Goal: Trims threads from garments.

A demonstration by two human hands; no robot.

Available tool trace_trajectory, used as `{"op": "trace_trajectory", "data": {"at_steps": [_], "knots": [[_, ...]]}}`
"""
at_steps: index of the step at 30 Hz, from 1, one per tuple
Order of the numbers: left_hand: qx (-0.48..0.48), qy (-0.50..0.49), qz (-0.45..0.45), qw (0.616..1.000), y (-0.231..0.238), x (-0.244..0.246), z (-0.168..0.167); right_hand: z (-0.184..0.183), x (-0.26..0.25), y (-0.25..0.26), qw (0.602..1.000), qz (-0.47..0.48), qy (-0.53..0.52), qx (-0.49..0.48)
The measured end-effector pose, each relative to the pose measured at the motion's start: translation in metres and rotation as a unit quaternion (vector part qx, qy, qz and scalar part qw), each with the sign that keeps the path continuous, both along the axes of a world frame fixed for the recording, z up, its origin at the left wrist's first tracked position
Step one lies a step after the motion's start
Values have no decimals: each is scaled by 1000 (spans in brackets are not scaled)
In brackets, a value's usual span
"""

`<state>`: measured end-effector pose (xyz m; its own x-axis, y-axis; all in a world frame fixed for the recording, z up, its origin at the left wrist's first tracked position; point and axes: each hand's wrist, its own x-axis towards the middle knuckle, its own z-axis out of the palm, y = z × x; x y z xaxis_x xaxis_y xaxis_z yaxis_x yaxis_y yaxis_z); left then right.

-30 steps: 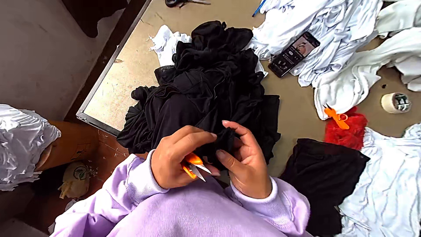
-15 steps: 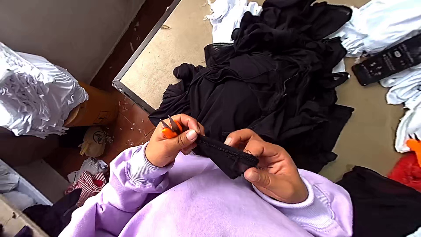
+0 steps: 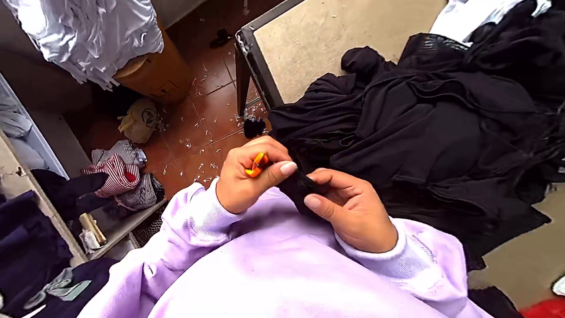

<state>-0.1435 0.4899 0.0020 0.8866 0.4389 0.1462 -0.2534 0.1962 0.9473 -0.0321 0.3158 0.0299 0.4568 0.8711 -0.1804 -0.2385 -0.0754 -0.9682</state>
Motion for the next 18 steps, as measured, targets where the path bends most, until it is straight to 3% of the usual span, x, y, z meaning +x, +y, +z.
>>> {"op": "trace_trajectory", "data": {"at_steps": [2,5,7,13,18], "knots": [[-70,10,3,997,7,-14,-8,-5,-2,6,999,13,28,-18],[-87,2,-5,996,17,-28,-12,-2,-5,17,996,34,77,-37],[-41,1,-3,999,24,-32,-10,3,-5,24,995,48,84,-39],[164,-22,-1,986,26,-28,0,8,-5,39,993,73,-70,-58],[66,16,80,994,22,-28,-11,5,-4,35,996,85,17,-30]]}}
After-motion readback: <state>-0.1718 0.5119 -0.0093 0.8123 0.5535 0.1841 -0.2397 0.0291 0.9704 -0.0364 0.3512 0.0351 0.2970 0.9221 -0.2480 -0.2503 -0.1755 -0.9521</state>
